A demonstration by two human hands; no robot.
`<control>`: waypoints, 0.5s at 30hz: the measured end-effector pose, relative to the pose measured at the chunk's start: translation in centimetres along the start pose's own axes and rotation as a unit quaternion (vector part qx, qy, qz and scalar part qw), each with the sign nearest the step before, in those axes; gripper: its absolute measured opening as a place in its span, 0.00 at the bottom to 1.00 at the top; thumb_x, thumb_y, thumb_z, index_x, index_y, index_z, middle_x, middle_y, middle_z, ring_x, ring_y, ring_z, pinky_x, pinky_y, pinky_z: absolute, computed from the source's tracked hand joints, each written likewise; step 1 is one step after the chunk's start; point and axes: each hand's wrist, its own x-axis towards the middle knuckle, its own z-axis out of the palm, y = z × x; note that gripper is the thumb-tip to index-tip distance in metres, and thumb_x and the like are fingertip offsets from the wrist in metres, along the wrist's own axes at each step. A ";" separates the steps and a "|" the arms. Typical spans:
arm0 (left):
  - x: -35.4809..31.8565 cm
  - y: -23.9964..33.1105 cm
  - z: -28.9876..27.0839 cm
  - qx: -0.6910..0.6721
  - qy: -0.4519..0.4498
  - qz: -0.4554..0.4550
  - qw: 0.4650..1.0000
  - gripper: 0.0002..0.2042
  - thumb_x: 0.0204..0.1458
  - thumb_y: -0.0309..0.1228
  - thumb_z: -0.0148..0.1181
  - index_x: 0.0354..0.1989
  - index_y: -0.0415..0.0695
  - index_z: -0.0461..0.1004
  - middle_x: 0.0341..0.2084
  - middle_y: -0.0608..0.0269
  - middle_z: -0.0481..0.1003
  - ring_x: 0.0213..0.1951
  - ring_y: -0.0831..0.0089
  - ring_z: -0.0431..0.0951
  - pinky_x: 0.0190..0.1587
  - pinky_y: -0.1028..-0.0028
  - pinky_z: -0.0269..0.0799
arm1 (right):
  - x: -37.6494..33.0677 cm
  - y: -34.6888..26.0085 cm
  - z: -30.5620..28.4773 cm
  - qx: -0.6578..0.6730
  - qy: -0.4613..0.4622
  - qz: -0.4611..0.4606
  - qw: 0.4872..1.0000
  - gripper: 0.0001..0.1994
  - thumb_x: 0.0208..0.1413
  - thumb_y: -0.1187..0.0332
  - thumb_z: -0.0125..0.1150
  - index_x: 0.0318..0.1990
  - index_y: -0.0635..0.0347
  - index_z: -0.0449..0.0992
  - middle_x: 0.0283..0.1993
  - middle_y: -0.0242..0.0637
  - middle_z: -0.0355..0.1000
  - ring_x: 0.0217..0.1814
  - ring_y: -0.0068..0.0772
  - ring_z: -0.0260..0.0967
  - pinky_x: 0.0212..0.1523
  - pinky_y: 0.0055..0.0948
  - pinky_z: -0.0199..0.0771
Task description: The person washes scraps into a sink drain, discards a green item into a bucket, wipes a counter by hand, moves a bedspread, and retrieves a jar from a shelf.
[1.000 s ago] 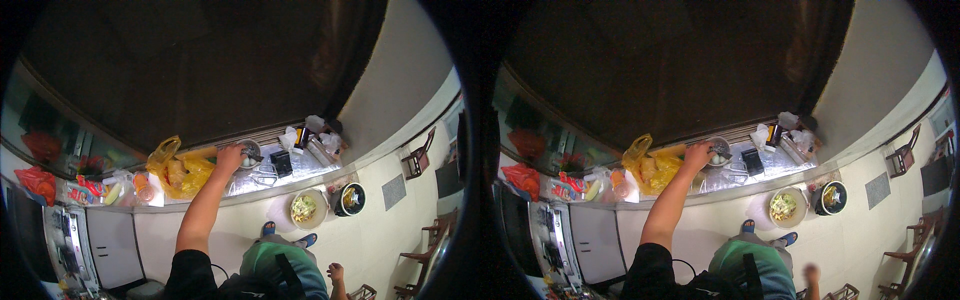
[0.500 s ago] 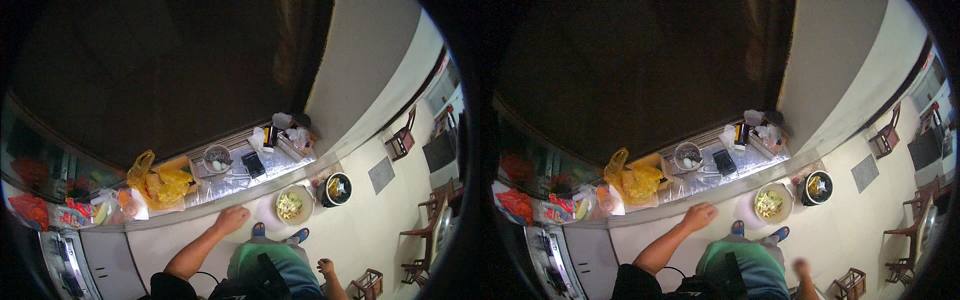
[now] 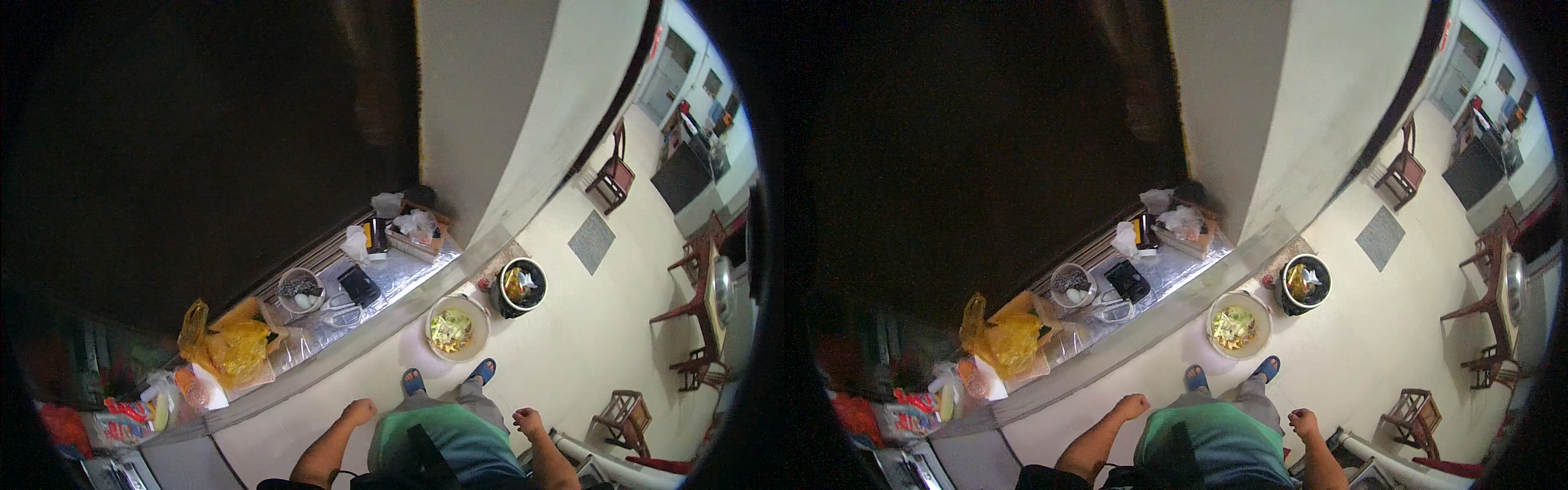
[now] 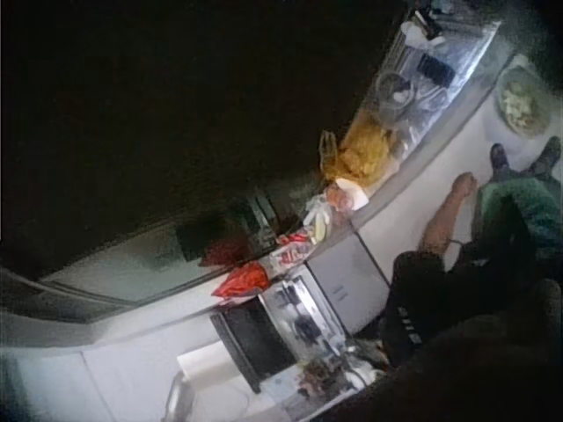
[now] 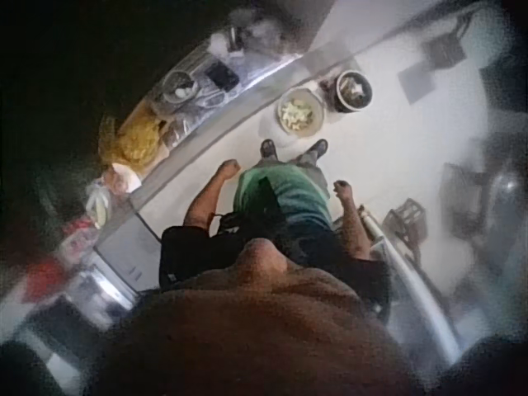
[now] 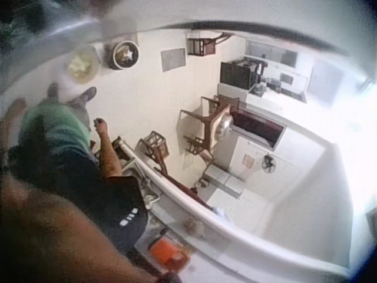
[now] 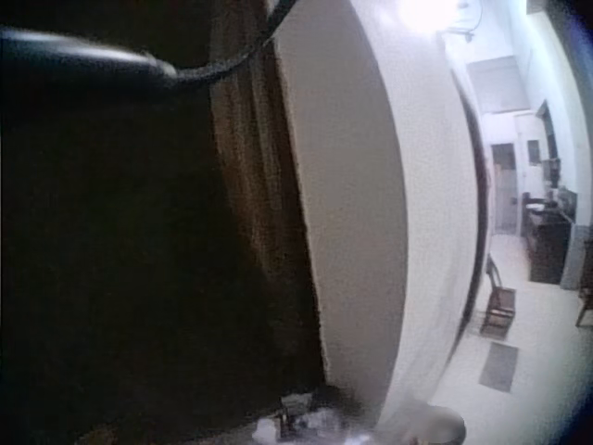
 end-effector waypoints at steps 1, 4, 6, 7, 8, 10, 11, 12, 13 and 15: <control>0.4 -0.6 1.0 0.001 -0.006 0.003 1.000 0.13 0.41 0.39 0.47 0.29 0.43 0.71 0.29 0.51 0.71 0.34 0.58 0.71 0.36 0.64 0.66 | -0.3 0.5 -0.2 -0.004 0.004 0.003 1.000 0.08 0.45 0.70 0.53 0.30 0.65 0.69 0.25 0.35 0.68 0.25 0.27 0.67 0.20 0.25 0.66; 1.2 -0.3 2.7 -0.006 -0.022 -0.012 1.000 0.13 0.40 0.38 0.48 0.28 0.42 0.72 0.30 0.49 0.71 0.34 0.57 0.71 0.37 0.65 0.66 | -1.4 1.6 -1.0 0.002 0.033 0.007 0.999 0.06 0.45 0.70 0.52 0.27 0.65 0.69 0.23 0.35 0.68 0.23 0.26 0.67 0.20 0.25 0.66; 1.4 0.8 2.9 0.011 -0.063 -0.038 0.997 0.13 0.40 0.38 0.47 0.28 0.42 0.72 0.30 0.48 0.71 0.34 0.56 0.71 0.38 0.65 0.66 | -1.5 2.5 -1.7 0.004 0.050 0.007 0.999 0.05 0.45 0.71 0.52 0.26 0.64 0.69 0.22 0.35 0.68 0.23 0.26 0.67 0.20 0.24 0.65; 1.7 1.2 3.2 0.014 -0.047 -0.037 0.998 0.14 0.40 0.38 0.48 0.28 0.42 0.72 0.30 0.48 0.71 0.34 0.56 0.71 0.38 0.65 0.66 | -1.3 3.1 -2.2 0.000 0.053 0.006 0.999 0.05 0.45 0.71 0.52 0.25 0.64 0.68 0.22 0.34 0.68 0.23 0.26 0.67 0.20 0.24 0.65; 2.2 1.5 3.6 0.017 -0.030 -0.036 0.999 0.14 0.40 0.39 0.48 0.28 0.42 0.72 0.30 0.48 0.71 0.35 0.56 0.71 0.38 0.65 0.66 | -0.9 3.7 -2.8 -0.003 0.056 0.006 0.998 0.05 0.45 0.71 0.52 0.25 0.64 0.68 0.21 0.34 0.67 0.23 0.26 0.67 0.20 0.24 0.65; 2.5 2.8 3.9 0.009 -0.004 -0.034 0.999 0.15 0.41 0.41 0.48 0.28 0.41 0.72 0.30 0.49 0.71 0.35 0.56 0.71 0.39 0.64 0.66 | 0.2 5.3 -3.9 -0.003 0.053 0.012 0.999 0.05 0.44 0.71 0.52 0.24 0.64 0.68 0.21 0.34 0.67 0.22 0.26 0.67 0.20 0.24 0.65; 2.5 3.8 3.8 -0.002 0.004 -0.032 0.999 0.16 0.41 0.43 0.48 0.29 0.42 0.72 0.30 0.49 0.71 0.35 0.56 0.71 0.39 0.64 0.65 | 1.0 6.0 -4.5 -0.001 0.051 0.013 0.999 0.05 0.44 0.71 0.52 0.23 0.64 0.67 0.21 0.34 0.67 0.22 0.27 0.67 0.19 0.24 0.65; 2.4 4.7 3.5 -0.012 0.016 -0.032 0.999 0.17 0.41 0.44 0.48 0.29 0.42 0.72 0.31 0.49 0.71 0.35 0.56 0.71 0.39 0.64 0.65 | 1.4 5.5 -4.9 0.008 0.048 0.014 0.999 0.05 0.44 0.71 0.52 0.23 0.64 0.67 0.20 0.34 0.67 0.22 0.27 0.67 0.20 0.24 0.65; 2.6 5.5 3.5 0.007 0.021 -0.032 0.999 0.18 0.41 0.45 0.48 0.29 0.42 0.72 0.30 0.49 0.71 0.35 0.56 0.71 0.39 0.64 0.65 | 1.7 5.2 -5.5 0.017 0.044 0.015 0.999 0.06 0.44 0.71 0.51 0.22 0.63 0.67 0.20 0.34 0.66 0.22 0.27 0.67 0.20 0.25 0.65; 2.7 7.8 3.4 0.045 0.027 -0.034 0.998 0.20 0.41 0.48 0.48 0.29 0.42 0.72 0.30 0.50 0.71 0.36 0.55 0.70 0.40 0.64 0.65 | 2.4 4.7 -7.5 0.052 0.037 -0.017 0.998 0.06 0.44 0.71 0.51 0.22 0.63 0.67 0.19 0.34 0.66 0.21 0.26 0.66 0.19 0.24 0.65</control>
